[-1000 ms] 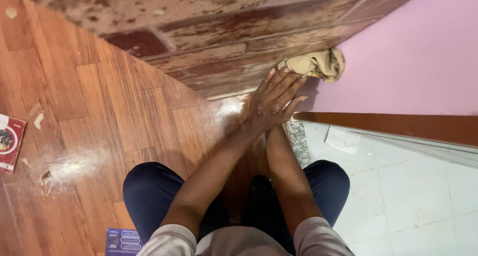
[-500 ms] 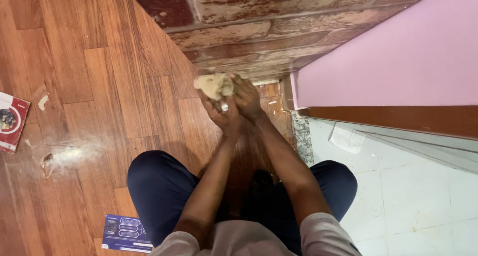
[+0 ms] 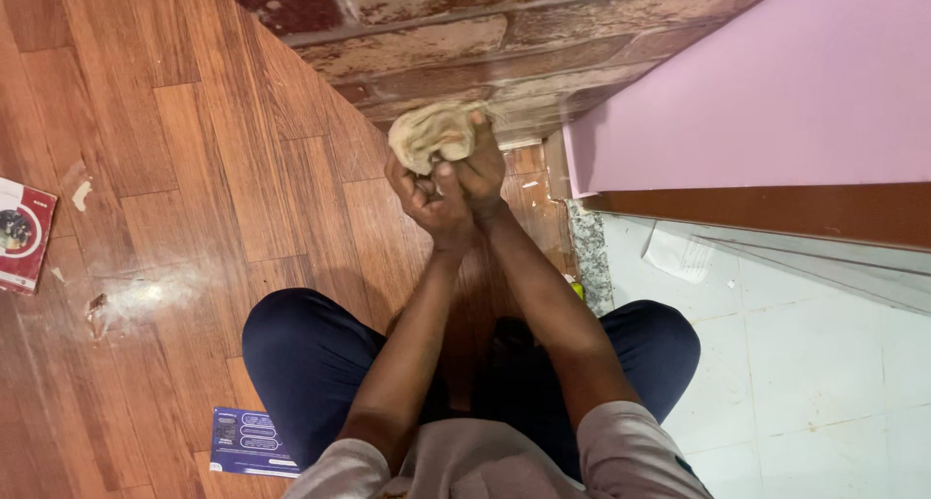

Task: The person wipes down the surfaces and edges of a wooden and brick-patterned shelf unit using a cloth.

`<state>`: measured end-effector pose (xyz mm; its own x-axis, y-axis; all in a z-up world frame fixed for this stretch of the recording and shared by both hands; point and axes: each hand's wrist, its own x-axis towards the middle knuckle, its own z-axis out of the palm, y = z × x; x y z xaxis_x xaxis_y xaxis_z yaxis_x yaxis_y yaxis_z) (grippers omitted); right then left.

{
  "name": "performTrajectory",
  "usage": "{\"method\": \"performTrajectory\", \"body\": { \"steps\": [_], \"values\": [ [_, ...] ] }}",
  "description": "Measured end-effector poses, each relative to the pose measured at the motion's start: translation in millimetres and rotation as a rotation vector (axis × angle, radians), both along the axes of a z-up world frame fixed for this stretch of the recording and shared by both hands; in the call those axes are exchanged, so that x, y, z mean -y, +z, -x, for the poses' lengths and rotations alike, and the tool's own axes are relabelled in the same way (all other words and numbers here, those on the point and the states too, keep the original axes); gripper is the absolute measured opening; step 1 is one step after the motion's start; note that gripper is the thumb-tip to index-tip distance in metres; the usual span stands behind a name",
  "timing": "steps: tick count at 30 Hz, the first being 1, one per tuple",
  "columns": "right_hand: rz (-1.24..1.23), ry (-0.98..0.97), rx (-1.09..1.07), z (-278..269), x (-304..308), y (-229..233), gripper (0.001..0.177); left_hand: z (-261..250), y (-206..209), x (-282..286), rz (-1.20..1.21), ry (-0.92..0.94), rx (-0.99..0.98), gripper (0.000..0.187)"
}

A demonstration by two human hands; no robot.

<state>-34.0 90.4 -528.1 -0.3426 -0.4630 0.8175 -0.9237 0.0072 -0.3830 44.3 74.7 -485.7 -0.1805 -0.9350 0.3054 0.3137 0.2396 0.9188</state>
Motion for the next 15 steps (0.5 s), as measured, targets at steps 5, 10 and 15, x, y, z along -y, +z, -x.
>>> {"method": "performTrajectory", "body": {
  "steps": [5, 10, 15],
  "values": [
    [-0.060, -0.080, -0.052, 23.5, -24.8, -15.5, 0.014, 13.8, -7.5, -25.8, -0.447, -0.099, 0.081, 0.059],
    [0.238, -0.092, 0.418, 67.3, -53.5, 34.3, 0.025, 77.2, 29.4, -64.0, -0.084, -0.299, 0.084, 0.037],
    [0.568, 0.185, 1.167, 40.1, -50.2, 8.8, 0.023, 85.1, 9.5, -53.3, 0.501, -0.224, 0.394, 0.030]
  ]
}}
